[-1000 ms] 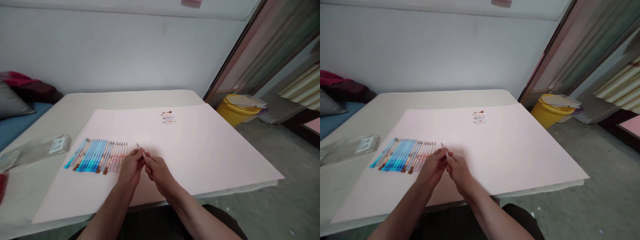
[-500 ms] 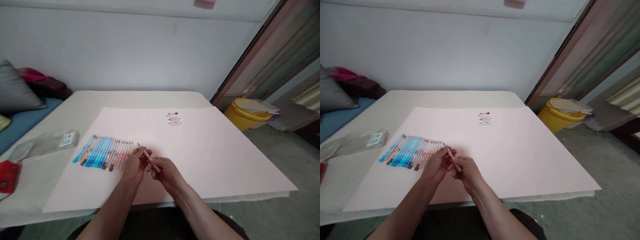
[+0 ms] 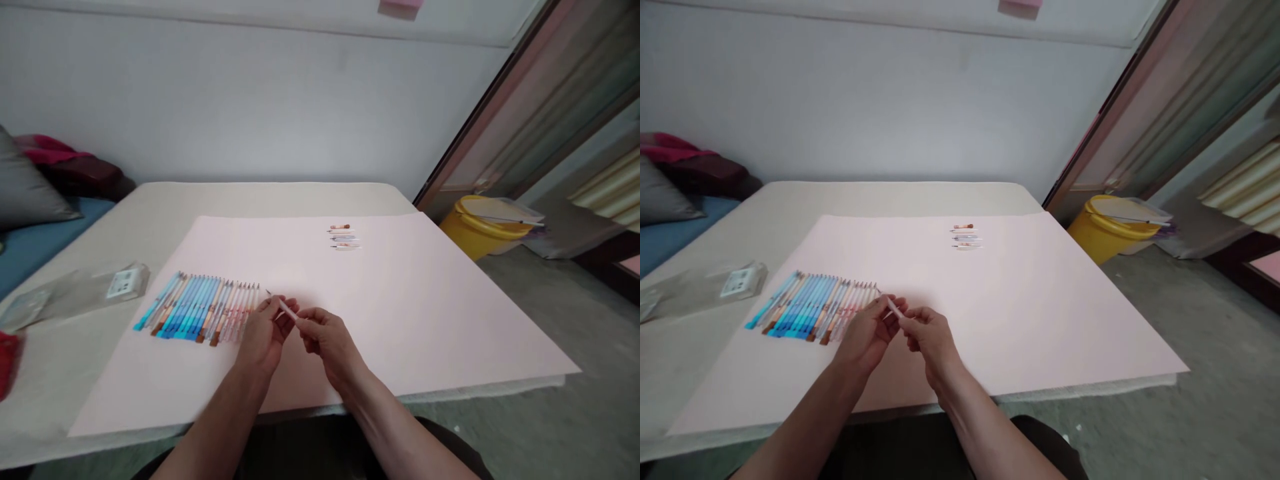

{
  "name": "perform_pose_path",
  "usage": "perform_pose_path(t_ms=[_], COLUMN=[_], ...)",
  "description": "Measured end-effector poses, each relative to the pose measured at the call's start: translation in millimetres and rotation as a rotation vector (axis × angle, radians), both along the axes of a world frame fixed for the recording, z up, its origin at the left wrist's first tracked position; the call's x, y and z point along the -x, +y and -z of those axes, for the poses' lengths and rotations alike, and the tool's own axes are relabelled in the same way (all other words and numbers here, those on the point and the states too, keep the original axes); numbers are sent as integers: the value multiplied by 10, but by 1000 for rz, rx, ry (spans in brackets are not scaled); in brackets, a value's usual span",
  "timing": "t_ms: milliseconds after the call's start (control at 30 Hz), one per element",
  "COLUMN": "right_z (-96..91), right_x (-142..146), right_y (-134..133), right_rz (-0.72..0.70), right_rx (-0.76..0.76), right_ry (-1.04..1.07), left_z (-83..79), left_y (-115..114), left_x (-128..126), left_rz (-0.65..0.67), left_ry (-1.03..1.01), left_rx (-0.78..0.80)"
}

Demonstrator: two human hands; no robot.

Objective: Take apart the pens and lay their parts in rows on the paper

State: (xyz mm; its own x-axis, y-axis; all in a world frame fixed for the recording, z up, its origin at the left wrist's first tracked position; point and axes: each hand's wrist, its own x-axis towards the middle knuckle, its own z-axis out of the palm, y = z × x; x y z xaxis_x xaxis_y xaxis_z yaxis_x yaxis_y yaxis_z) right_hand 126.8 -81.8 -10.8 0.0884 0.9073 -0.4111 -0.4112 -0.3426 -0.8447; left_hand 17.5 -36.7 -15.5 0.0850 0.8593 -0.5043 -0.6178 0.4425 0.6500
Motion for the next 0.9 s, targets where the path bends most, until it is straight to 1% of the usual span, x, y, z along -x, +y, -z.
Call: perform_pose_path(t_ms=[67,167,233,433,567,633,733,800,833,900], right_z=[2,8,6,-42,-64,-64,-50,-41,-39,-46], right_x=[-6,-21,-25,2,5,-2,-13,-13,-10,0], right_y=[7,16,15,0,1,-5,-15,-14,-11,-2], right_rz=[15,-50,-87,-42,-16,-7,-18,-33,-35,-18], right_rx=[15,105,114,-14,-65,-69,-20,8,7,-24], right_ry=[35,163,177,-92,-210,-196,-45,-1,-28,-151], left_z=[6,21,23,-22,-25,-16,-5,0,1,2], left_y=[-1,2,6,12,16,17,19,22,24,29], left_x=[-4,-2,2,3,12,20,30,32,32,30], left_rz=[-8,-13,-17,-49,-66,-82,-104,-113,-119,-123], left_ry=[9,9,-10,-54,-56,-59,-73,-84,-88,-95], left_rx=[6,16,19,24,18,16,29,38,41,39])
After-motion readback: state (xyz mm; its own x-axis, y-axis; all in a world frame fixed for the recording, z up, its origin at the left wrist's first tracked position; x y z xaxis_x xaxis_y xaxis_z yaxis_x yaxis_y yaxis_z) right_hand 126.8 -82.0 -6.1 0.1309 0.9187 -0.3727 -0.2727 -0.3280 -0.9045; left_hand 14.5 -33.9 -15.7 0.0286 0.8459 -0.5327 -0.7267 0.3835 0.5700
